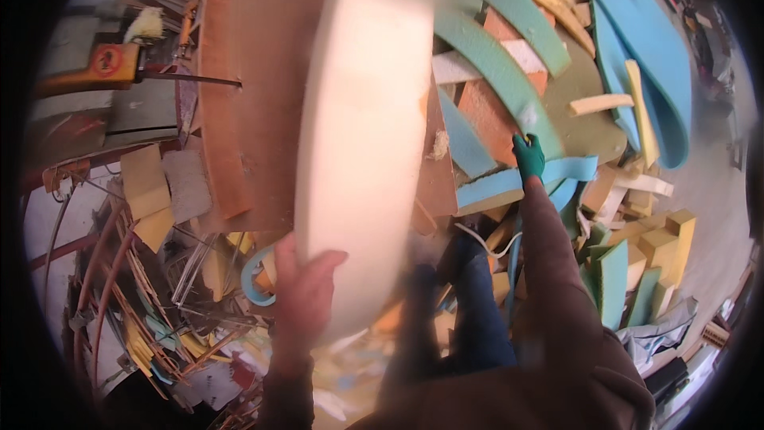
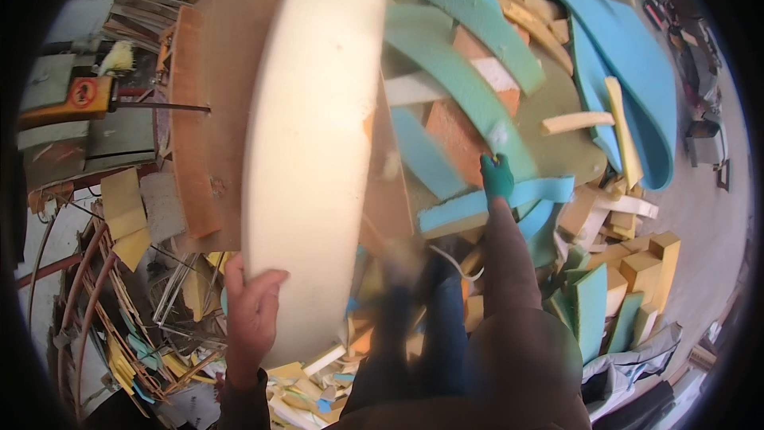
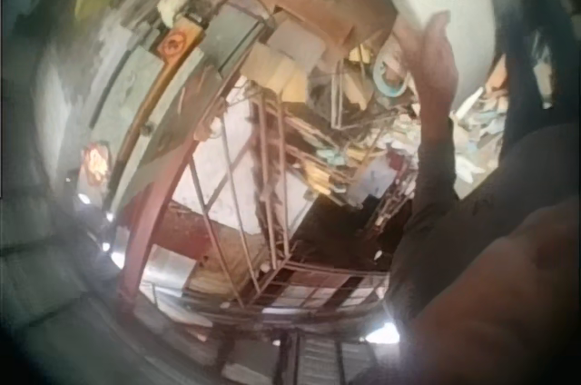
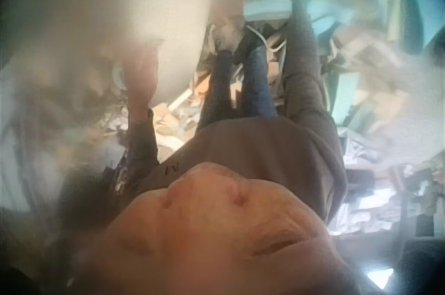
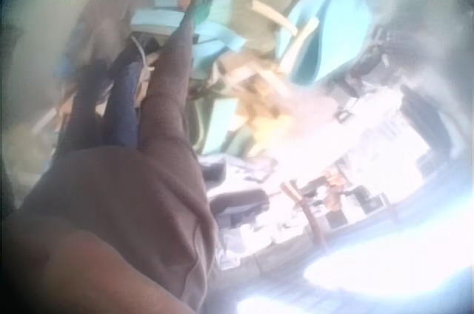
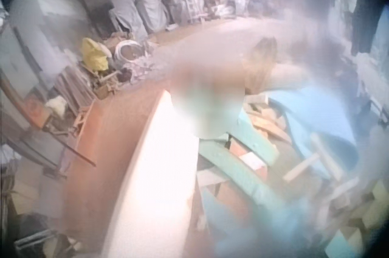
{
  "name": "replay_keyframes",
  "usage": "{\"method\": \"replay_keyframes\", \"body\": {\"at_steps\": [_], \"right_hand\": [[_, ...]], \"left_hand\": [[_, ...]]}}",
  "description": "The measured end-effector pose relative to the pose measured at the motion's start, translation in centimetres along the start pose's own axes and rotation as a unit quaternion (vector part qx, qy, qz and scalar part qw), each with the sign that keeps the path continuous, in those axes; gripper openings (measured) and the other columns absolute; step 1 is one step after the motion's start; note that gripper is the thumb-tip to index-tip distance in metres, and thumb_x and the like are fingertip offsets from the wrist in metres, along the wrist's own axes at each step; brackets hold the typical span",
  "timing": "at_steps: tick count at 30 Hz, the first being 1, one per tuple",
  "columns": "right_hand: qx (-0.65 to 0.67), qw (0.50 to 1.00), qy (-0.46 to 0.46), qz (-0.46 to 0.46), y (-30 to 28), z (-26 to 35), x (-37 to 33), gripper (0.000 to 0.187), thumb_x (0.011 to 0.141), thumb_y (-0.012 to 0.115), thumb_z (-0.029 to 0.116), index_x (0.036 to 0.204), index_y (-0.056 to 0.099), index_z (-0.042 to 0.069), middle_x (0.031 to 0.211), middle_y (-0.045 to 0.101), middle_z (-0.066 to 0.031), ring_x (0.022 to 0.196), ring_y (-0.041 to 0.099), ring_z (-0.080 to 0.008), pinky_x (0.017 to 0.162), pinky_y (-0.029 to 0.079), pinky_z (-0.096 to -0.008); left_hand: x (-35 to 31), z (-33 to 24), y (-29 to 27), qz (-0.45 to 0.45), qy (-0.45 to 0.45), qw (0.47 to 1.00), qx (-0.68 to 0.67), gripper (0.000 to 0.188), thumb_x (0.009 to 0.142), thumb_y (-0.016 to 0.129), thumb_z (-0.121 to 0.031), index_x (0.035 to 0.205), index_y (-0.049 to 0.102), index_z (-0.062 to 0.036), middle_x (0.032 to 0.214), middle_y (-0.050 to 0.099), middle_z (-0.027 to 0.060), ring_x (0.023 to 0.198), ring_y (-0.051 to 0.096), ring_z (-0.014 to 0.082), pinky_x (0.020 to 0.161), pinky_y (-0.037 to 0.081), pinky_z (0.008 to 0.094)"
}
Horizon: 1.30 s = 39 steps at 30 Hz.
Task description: The person rummages through a large pile of mixed materials, moving aside foam and fabric pieces to locate a long white board. They then use a small wooden stick to scrape the surface of the board repeatedly.
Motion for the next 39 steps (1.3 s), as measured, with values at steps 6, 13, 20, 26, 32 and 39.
{"method": "replay_keyframes", "body": {"at_steps": [6,13,20,26,32,39], "right_hand": [[0.431,0.862,0.047,0.264,-10.7,17.1,-17.7,0.049,0.104,0.07,0.028,0.147,0.059,0.006,0.129,0.07,-0.01,0.114,0.073,-0.0255,0.091,0.064,-0.0422],[0.199,0.827,-0.125,0.51,-7.6,33.4,-43.3,0.063,0.107,0.069,0.022,0.162,0.045,0.003,0.14,0.068,-0.0143,0.119,0.073,-0.026,0.099,0.06,-0.0366],[0.004,0.83,-0.461,0.314,-6.8,38.2,-57.4,0.083,0.095,0.073,0.002,0.169,0.036,0.006,0.128,0.072,-0.0216,0.112,0.075,-0.0356,0.094,0.06,-0.0439],[-0.086,0.791,-0.543,0.267,-6.2,37.5,-63.5,0.079,0.093,0.078,0.008,0.164,0.044,0.006,0.11,0.074,-0.0205,0.097,0.075,-0.0389,0.081,0.059,-0.0466],[-0.207,0.743,-0.615,0.164,-11.1,33.7,-63.2,0.041,0.097,0.075,0.024,0.135,0.068,0.009,0.092,0.075,-0.0142,0.078,0.073,-0.0348,0.068,0.057,-0.044],[-0.502,0.719,-0.48,0.009,-20.0,32.9,-57.8,0.011,0.095,0.068,0.017,0.085,0.07,0.014,0.077,0.071,-0.0117,0.069,0.072,-0.0362,0.061,0.055,-0.0474]], "left_hand": [[-1.0,-5.0,-1.5,-0.086,0.064,0.994,0.029,0.027,0.094,0.062,0.009,0.111,0.077,-0.0047,0.132,0.056,0.0228,0.113,0.066,0.0441,0.096,0.054,0.0469],[-7.7,-8.8,-3.2,-0.092,0.104,0.99,0.017,0.019,0.103,0.07,-0.02,0.112,0.078,-0.0046,0.12,0.057,0.0237,0.108,0.063,0.0444,0.092,0.052,0.0501],[-16.1,-6.2,-6.3,-0.131,0.13,0.983,-0.026,0.025,0.096,0.079,-0.024,0.111,0.075,-0.0034,0.117,0.057,0.0233,0.106,0.063,0.0455,0.088,0.053,0.0517],[-21.3,-3.3,-7.2,-0.168,0.117,0.977,-0.057,0.019,0.092,0.083,-0.017,0.102,0.072,-0.0055,0.109,0.056,0.0195,0.1,0.063,0.0421,0.084,0.052,0.0494],[-24.3,-1.3,-10.0,-0.198,0.127,0.969,-0.069,0.017,0.09,0.084,-0.017,0.099,0.072,-0.0076,0.114,0.057,0.0175,0.104,0.064,0.0418,0.087,0.054,0.0493],[-26.2,-0.7,-11.5,-0.24,0.172,0.955,-0.018,0.023,0.094,0.073,-0.008,0.117,0.076,-0.0085,0.119,0.058,0.0192,0.108,0.064,0.0431,0.091,0.054,0.0496]]}}
Point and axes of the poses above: each hand's wrist, its own x-axis towards the middle knuckle, its own y-axis out of the palm, z = x × y, the point moved 8 cm from there along x, towards the middle knuckle
